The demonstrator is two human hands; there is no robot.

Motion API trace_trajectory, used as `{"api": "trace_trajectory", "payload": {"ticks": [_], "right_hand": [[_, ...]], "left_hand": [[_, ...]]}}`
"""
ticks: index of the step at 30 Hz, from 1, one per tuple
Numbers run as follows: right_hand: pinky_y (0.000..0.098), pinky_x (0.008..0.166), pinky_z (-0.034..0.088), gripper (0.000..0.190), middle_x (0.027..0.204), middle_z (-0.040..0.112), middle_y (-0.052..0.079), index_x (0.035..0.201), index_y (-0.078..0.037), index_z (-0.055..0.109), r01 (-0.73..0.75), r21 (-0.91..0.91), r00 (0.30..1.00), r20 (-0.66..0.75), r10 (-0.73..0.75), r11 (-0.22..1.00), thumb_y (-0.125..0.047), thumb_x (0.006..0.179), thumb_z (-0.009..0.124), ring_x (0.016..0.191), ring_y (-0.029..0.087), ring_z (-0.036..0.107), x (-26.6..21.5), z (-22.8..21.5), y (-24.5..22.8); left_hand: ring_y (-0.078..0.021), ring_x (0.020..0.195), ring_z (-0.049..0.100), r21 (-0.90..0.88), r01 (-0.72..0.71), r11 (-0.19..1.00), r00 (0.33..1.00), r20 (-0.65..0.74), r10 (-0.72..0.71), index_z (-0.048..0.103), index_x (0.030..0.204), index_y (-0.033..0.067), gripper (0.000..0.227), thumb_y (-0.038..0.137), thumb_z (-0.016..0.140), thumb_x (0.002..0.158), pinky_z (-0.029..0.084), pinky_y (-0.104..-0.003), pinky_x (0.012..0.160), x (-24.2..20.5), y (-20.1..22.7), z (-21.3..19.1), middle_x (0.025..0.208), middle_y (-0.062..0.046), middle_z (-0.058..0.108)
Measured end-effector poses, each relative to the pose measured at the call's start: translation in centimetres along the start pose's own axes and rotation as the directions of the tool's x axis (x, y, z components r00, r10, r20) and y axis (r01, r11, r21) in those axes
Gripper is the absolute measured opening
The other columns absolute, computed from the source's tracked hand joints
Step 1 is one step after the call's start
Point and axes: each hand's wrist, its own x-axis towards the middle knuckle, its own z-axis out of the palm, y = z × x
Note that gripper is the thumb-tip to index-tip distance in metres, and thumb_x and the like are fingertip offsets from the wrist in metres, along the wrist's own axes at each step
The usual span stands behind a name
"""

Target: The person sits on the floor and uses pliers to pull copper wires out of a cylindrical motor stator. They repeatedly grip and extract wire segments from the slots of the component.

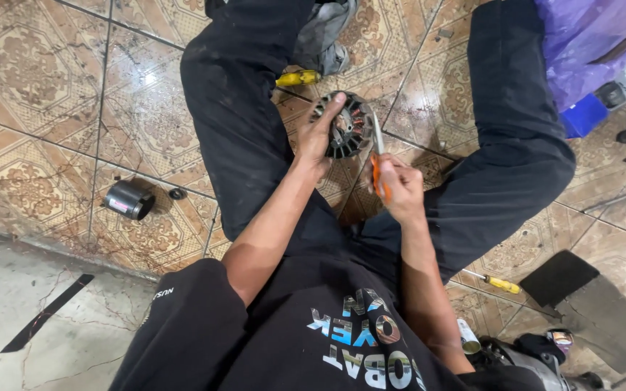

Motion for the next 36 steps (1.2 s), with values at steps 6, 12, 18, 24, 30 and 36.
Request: {"api": "trace_trajectory", "payload": {"ticks": [6,12,18,24,30,36], "right_hand": [[0.046,0.05,0.055,0.044,0.059,0.047,0.01,0.121,-0.007,0.068,-0.304,0.891,0.952,0.29,0.093,0.337,-0.034,0.111,0.035,0.072,0.045,0.062,-3.4,-1.7,3.4],[0.043,0.057,0.053,0.041,0.076,0.049,0.013,0.125,-0.012,0.062,-0.288,0.913,0.953,0.302,-0.007,0.291,-0.036,0.111,0.032,0.08,0.038,0.057,-3.3,-3.1,2.7],[0.0396,0.051,0.057,0.041,0.039,0.043,0.011,0.082,0.002,0.066,0.0,0.606,0.999,-0.035,0.027,0.795,-0.022,0.108,0.046,0.063,0.043,0.064,-3.2,-2.8,0.2],[0.0421,0.037,0.05,0.043,0.083,0.057,0.043,0.064,0.007,0.058,0.036,0.505,0.997,-0.081,0.005,0.863,-0.013,0.102,0.053,0.058,0.043,0.065,-3.8,-3.3,2.9],[0.0368,0.049,0.053,0.032,0.094,0.06,0.033,0.098,0.003,0.063,-0.101,0.646,0.955,-0.151,0.256,0.757,-0.026,0.105,0.052,0.073,0.036,0.066,-1.2,-2.3,1.8],[0.0295,0.046,0.047,0.055,0.084,0.063,0.027,0.051,-0.008,0.049,0.028,0.514,0.953,-0.272,0.132,0.857,-0.033,0.1,0.054,0.068,0.027,0.064,0.1,-4.0,0.0]], "left_hand": [[-0.016,0.062,0.057,-0.163,0.397,0.903,0.876,0.361,-0.32,0.064,0.103,0.0076,0.041,0.039,0.083,0.084,0.051,-0.028,0.049,1.1,-2.8,0.1,0.08,-0.005,0.051],[-0.0207,0.06,0.066,-0.138,0.264,0.955,0.848,0.505,-0.161,0.065,0.092,0.0041,0.033,0.033,0.08,0.088,0.057,-0.033,0.051,2.3,-3.5,-1.0,0.076,-0.011,0.064],[-0.0096,0.067,0.06,0.496,-0.486,0.719,0.863,0.4,0.307,0.076,0.091,0.0217,0.041,0.046,0.097,0.066,0.051,-0.025,0.06,4.8,-2.2,-2.2,0.07,-0.001,0.064],[-0.0161,0.074,0.061,0.47,-0.251,0.846,0.959,-0.001,0.284,0.077,0.096,0.0145,0.05,0.05,0.094,0.066,0.051,-0.028,0.064,5.8,-2.6,-2.1,0.08,-0.01,0.072],[-0.0245,0.075,0.071,-0.272,0.308,0.911,0.93,0.29,-0.228,0.063,0.113,-0.0038,0.052,0.033,0.086,0.083,0.061,-0.035,0.063,4.6,-1.3,-1.7,0.095,-0.019,0.069],[-0.0109,0.071,0.062,0.261,-0.253,0.932,0.86,0.502,0.093,0.075,0.091,0.0133,0.023,0.03,0.087,0.08,0.055,-0.025,0.066,2.8,2.0,-2.5,0.076,0.0,0.063]]}}
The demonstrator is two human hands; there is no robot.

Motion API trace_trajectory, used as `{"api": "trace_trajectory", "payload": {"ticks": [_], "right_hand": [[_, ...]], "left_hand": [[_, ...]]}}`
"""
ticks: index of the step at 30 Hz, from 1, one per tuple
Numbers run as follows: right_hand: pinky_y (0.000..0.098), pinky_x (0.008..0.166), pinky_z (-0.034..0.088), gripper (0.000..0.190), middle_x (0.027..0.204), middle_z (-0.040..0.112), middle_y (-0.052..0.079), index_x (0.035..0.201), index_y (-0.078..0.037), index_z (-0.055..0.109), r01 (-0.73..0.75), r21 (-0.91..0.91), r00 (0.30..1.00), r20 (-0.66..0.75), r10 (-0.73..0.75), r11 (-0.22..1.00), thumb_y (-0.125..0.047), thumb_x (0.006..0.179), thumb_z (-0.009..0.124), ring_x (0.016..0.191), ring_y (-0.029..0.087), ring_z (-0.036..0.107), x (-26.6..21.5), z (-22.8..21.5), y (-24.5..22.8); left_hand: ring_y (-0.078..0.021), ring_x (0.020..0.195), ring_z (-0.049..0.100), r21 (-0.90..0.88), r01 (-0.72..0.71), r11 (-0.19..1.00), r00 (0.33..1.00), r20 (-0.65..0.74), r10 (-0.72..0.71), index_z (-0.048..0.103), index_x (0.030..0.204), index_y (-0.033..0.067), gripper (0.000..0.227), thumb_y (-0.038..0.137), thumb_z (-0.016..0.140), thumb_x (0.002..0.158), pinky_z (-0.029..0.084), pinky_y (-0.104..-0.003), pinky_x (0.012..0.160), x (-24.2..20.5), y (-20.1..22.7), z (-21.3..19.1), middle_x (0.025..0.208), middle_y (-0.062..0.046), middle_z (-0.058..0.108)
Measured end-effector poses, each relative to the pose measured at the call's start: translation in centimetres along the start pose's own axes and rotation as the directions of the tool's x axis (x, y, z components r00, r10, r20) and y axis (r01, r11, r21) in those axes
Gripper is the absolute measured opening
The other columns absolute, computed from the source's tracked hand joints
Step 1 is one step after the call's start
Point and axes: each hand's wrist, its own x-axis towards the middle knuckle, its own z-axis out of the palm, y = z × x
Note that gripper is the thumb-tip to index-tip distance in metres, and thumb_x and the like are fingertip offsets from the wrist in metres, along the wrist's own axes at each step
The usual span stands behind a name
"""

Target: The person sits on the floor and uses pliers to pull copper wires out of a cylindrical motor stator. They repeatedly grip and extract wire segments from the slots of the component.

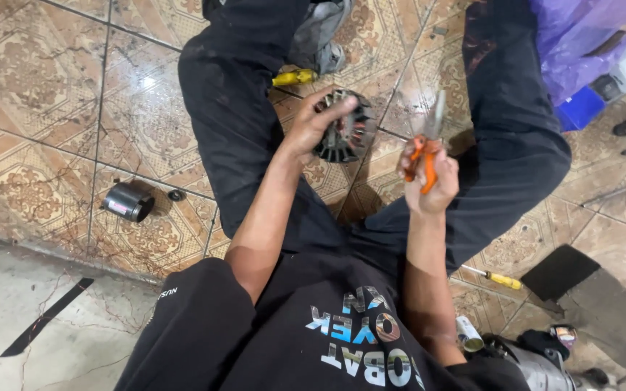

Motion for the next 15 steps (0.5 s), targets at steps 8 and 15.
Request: {"api": "trace_trajectory", "payload": {"ticks": [8,15], "right_hand": [[0.0329,0.046,0.05,0.051,0.051,0.043,0.012,0.058,-0.009,0.05,0.073,-0.022,0.976,0.205,-0.067,0.997,-0.028,0.105,0.055,0.075,0.034,0.063,-3.0,-0.8,-1.4],[0.0227,0.053,0.038,0.026,0.105,0.056,0.004,0.106,-0.013,0.062,-0.086,0.173,0.996,0.031,0.082,0.981,-0.038,0.099,0.063,0.078,0.013,0.054,0.0,-0.1,-2.4]], "left_hand": [[-0.0211,0.076,0.072,0.145,0.096,0.985,0.847,-0.532,-0.004,0.076,0.09,0.0143,0.044,0.046,0.091,0.063,0.058,-0.033,0.067,4.0,-4.9,0.0,0.083,-0.008,0.075],[-0.0295,0.099,0.074,-0.321,0.277,0.906,0.956,0.0,-0.292,0.072,0.112,0.0043,0.038,0.031,0.076,0.085,0.06,-0.042,0.085,2.5,-3.4,-3.6,0.111,-0.014,0.075]]}}
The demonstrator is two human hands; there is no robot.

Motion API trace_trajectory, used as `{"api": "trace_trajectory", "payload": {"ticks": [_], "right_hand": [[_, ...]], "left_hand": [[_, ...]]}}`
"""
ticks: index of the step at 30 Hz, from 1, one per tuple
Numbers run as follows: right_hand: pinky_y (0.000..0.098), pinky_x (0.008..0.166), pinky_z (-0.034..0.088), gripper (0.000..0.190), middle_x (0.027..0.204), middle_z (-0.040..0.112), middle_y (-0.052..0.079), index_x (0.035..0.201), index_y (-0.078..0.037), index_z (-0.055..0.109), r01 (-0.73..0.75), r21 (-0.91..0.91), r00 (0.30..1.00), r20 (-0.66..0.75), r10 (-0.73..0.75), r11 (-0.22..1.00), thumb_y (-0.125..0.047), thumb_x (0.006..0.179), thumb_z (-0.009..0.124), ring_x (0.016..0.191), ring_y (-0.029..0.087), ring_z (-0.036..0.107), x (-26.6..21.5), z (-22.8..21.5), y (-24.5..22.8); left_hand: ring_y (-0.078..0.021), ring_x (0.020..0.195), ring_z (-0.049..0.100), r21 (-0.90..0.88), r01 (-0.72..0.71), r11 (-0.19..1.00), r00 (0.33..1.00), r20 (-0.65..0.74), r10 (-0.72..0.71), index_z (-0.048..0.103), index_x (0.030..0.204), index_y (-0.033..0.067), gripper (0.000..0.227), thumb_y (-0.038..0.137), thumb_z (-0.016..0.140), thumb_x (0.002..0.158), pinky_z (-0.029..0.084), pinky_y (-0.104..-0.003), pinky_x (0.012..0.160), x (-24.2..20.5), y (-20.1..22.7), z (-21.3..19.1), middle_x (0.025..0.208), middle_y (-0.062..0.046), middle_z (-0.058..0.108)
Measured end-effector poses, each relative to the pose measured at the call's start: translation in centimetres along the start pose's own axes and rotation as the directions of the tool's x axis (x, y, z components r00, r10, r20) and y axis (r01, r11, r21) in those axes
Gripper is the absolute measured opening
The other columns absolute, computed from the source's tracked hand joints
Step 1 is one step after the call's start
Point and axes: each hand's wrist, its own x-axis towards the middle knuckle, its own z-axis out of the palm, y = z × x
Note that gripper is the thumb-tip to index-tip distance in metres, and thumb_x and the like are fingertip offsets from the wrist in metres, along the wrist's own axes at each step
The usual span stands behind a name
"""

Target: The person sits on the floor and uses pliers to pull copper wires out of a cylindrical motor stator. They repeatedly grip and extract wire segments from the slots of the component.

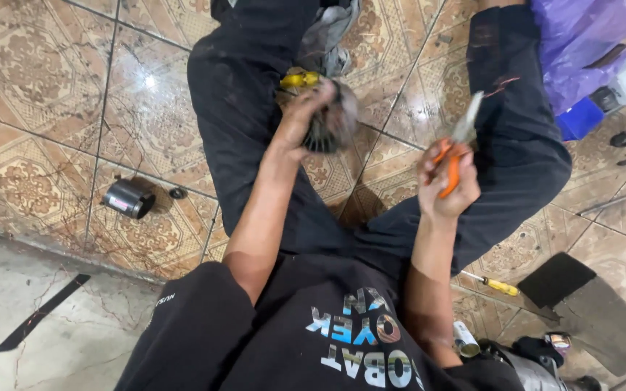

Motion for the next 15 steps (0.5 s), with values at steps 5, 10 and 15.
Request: {"api": "trace_trajectory", "payload": {"ticks": [5,10,15], "right_hand": [[0.023,0.06,0.047,0.031,0.105,0.065,0.003,0.115,-0.011,0.068,0.079,-0.001,0.997,0.006,-0.079,0.997,-0.039,0.105,0.058,0.079,0.012,0.058,-1.1,-1.1,-1.4],[0.0244,0.056,0.043,0.055,0.097,0.062,0.003,0.057,-0.014,0.048,0.099,-0.167,0.99,0.113,-0.081,0.981,-0.044,0.103,0.057,0.075,0.012,0.058,-2.8,-1.5,-1.0],[0.0248,0.056,0.043,0.031,0.104,0.059,0.007,0.091,-0.013,0.068,0.048,-0.105,0.998,-0.026,-0.051,0.993,-0.039,0.102,0.057,0.077,0.016,0.055,-2.7,-2.9,0.0]], "left_hand": [[-0.0112,0.073,0.064,0.746,-0.262,0.612,0.965,0.216,0.15,0.064,0.092,0.0167,0.038,0.05,0.079,0.079,0.05,-0.026,0.064,-3.9,2.2,4.2,0.084,0.003,0.065],[-0.0123,0.07,0.065,0.854,-0.324,0.406,0.76,-0.02,0.649,0.065,0.087,0.0176,0.043,0.059,0.075,0.079,0.048,-0.029,0.059,-1.4,0.2,3.3,0.082,0.002,0.074],[-0.0111,0.077,0.064,0.331,-0.49,0.807,0.651,-0.477,0.591,0.071,0.089,0.0101,0.03,0.032,0.086,0.075,0.054,-0.027,0.067,-1.1,1.9,3.1,0.082,-0.001,0.071]]}}
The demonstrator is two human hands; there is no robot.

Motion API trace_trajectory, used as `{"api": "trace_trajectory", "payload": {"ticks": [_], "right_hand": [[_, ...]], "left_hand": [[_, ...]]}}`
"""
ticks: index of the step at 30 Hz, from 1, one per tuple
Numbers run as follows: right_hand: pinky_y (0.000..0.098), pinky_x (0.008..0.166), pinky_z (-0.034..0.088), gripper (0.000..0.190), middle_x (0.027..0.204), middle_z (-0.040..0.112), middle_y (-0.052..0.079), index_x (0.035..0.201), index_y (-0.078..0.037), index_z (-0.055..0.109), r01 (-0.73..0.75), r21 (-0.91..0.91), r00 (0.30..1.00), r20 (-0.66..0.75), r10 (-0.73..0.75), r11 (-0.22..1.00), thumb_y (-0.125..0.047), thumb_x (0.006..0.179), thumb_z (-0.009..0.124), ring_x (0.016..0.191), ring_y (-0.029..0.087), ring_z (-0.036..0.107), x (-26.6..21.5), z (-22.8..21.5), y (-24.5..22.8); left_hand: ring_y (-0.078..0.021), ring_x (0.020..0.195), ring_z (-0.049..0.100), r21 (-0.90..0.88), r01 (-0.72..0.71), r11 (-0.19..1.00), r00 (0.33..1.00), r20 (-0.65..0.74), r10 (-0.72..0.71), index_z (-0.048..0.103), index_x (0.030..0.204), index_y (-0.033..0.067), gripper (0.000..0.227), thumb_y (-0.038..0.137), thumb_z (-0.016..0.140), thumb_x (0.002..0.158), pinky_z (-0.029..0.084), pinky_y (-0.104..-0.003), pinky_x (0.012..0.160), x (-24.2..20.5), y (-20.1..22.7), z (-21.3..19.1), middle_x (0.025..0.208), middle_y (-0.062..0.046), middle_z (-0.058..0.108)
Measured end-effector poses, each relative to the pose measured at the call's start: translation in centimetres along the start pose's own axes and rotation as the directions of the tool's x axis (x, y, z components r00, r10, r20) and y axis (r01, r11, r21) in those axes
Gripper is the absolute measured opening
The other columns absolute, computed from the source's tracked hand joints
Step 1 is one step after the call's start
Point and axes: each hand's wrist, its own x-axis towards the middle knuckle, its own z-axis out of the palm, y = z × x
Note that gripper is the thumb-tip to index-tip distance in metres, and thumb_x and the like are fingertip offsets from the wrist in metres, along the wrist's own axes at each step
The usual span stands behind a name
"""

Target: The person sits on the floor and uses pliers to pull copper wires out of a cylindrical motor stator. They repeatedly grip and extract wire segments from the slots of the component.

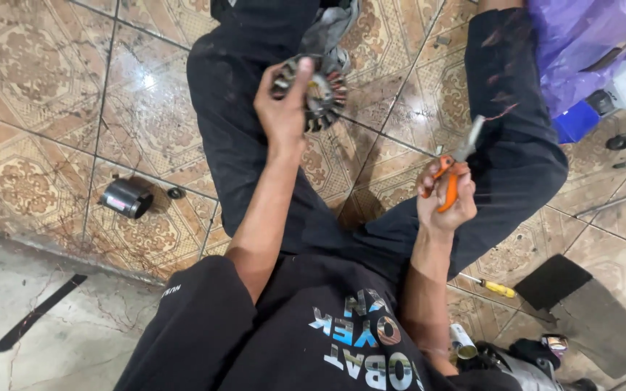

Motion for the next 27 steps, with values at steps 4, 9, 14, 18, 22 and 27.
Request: {"api": "trace_trajectory", "payload": {"ticks": [4,9,14,18,22,27], "right_hand": [[0.0279,0.058,0.035,0.022,0.111,0.056,0.004,0.106,-0.017,0.067,0.02,0.018,0.995,0.097,-0.022,1.0,-0.036,0.104,0.057,0.088,0.017,0.047,0.8,0.0,0.8],[0.0341,0.078,0.047,0.025,0.117,0.058,0.006,0.108,-0.016,0.066,-0.037,-0.068,0.999,-0.029,0.035,0.997,-0.039,0.102,0.06,0.102,0.025,0.057,1.8,0.3,1.8],[0.0393,0.088,0.059,0.028,0.11,0.069,0.021,0.101,0.003,0.065,-0.034,-0.274,0.999,-0.035,0.025,0.961,-0.024,0.103,0.057,0.093,0.026,0.071,2.5,5.2,2.2],[0.0423,0.09,0.049,0.042,0.099,0.069,0.023,0.064,0.001,0.067,0.178,-0.629,0.967,0.256,-0.015,0.757,-0.015,0.102,0.061,0.093,0.031,0.064,3.1,3.1,6.0],[0.0414,0.096,0.047,0.054,0.094,0.07,0.019,0.052,-0.007,0.065,0.221,-0.677,0.945,0.328,0.019,0.702,-0.02,0.104,0.06,0.097,0.032,0.066,2.7,2.4,8.0],[0.0401,0.105,0.045,0.059,0.067,0.061,0.012,0.052,-0.004,0.062,0.261,-0.658,0.951,0.301,-0.072,0.706,-0.021,0.108,0.055,0.095,0.029,0.064,2.4,4.5,7.2]], "left_hand": [[-0.0283,0.078,0.074,-0.347,0.273,0.897,0.962,0.077,-0.263,0.073,0.096,0.0033,0.033,0.025,0.085,0.075,0.062,-0.042,0.071,-1.7,3.3,-0.3,0.089,-0.016,0.076],[-0.0337,0.098,0.074,-0.473,0.298,0.829,0.951,0.078,-0.298,0.07,0.114,0.0002,0.044,0.027,0.081,0.081,0.062,-0.046,0.085,-2.3,1.7,-0.4,0.109,-0.019,0.075],[-0.0197,0.079,0.066,-0.219,0.065,0.974,0.988,-0.125,-0.094,0.071,0.099,0.0131,0.029,0.033,0.083,0.082,0.059,-0.035,0.068,-2.0,-1.2,-0.7,0.087,-0.008,0.068],[-0.0086,0.072,0.057,-0.038,0.035,0.999,0.978,-0.203,-0.042,0.073,0.097,0.0205,0.027,0.03,0.091,0.079,0.057,-0.027,0.066,-2.0,-5.3,-1.0,0.08,-0.003,0.065],[-0.0067,0.08,0.057,0.087,-0.04,0.995,0.989,-0.137,0.052,0.071,0.098,0.0187,0.029,0.03,0.091,0.08,0.052,-0.025,0.075,-3.8,-4.5,-0.2,0.082,0.001,0.063],[-0.0083,0.082,0.057,0.146,-0.194,0.97,0.978,-0.045,0.203,0.069,0.098,0.0148,0.039,0.032,0.095,0.073,0.049,-0.028,0.082,-5.2,-2.8,0.3,0.082,-0.002,0.062]]}}
